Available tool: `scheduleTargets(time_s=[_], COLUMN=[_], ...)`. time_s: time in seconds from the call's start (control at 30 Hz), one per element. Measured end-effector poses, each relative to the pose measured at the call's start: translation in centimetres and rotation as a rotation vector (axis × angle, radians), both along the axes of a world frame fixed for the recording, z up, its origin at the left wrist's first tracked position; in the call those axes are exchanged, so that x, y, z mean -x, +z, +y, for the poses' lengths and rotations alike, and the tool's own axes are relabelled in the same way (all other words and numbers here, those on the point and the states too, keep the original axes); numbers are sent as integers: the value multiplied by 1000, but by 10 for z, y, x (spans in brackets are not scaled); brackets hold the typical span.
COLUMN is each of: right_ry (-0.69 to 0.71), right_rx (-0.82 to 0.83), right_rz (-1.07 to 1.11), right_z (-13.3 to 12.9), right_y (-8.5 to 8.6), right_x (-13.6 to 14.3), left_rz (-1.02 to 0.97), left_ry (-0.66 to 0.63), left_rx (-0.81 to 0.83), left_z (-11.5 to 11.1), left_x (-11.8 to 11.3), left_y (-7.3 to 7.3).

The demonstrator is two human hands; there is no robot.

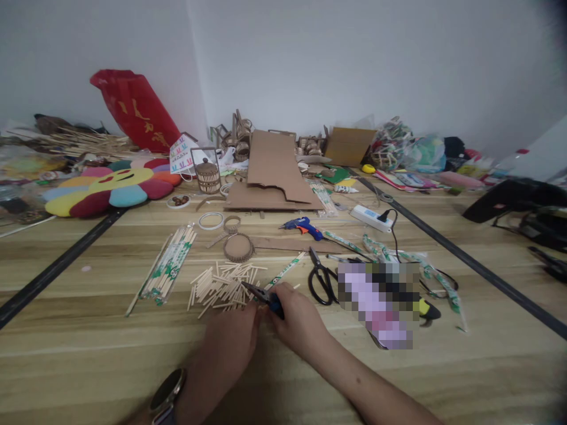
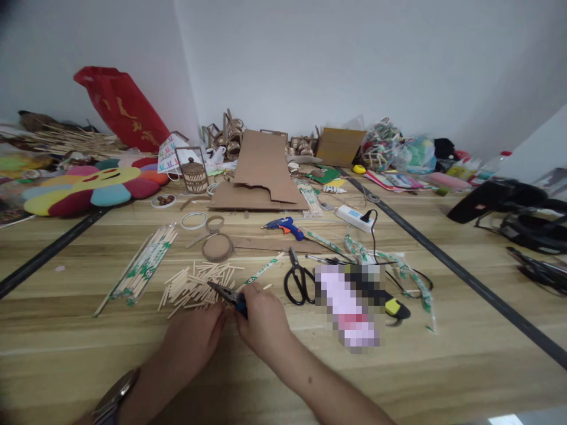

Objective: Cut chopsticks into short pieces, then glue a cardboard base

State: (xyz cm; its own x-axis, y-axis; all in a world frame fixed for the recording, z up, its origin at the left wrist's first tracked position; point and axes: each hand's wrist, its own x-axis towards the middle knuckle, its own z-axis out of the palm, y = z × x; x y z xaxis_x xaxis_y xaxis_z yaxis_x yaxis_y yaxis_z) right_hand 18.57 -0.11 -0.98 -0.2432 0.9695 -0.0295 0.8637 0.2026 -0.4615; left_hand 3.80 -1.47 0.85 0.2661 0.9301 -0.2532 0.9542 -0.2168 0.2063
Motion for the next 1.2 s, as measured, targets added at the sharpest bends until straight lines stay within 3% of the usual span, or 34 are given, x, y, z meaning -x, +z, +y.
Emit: scheduleTargets(time_s=[0.37, 0.5, 0.57, 0.63, 0.7, 0.77, 0.83, 0.9, 0.97, 1.2], right_ry=[-15, 69, 71, -3, -60, -57, -28, -10, -13, 8], right_rx=[-41, -211, -277, -131, 236, 594, 803, 908, 958, 987], right_rz=[58, 369, 595, 823, 1054, 1215, 1267, 1276, 1318, 1334], right_z=[2, 7, 10, 11, 9, 7, 4, 1, -2, -11], right_y=[-10, -9, -4, 3, 7, 6, 1, -5, -8, 5], right_x=[-2, -7, -11, -14, -14, -12, -6, -1, 4, 6], left_rz=[-89, -228, -388, -673, -1003, -1255, -1409, -1506, -1552, -1572], left_ry=[20, 66, 140, 239, 283, 232, 151, 144, 182, 343], left_rx=[-22, -16, -36, -59, -42, 66, 271, 456, 505, 264], left_z=[2, 10, 16, 20, 22, 19, 14, 10, 7, 13], left_x=[1, 9, 16, 23, 25, 22, 15, 9, 5, 16], left_y=[-6, -11, -12, -11, -10, -10, -13, -17, -19, -8])
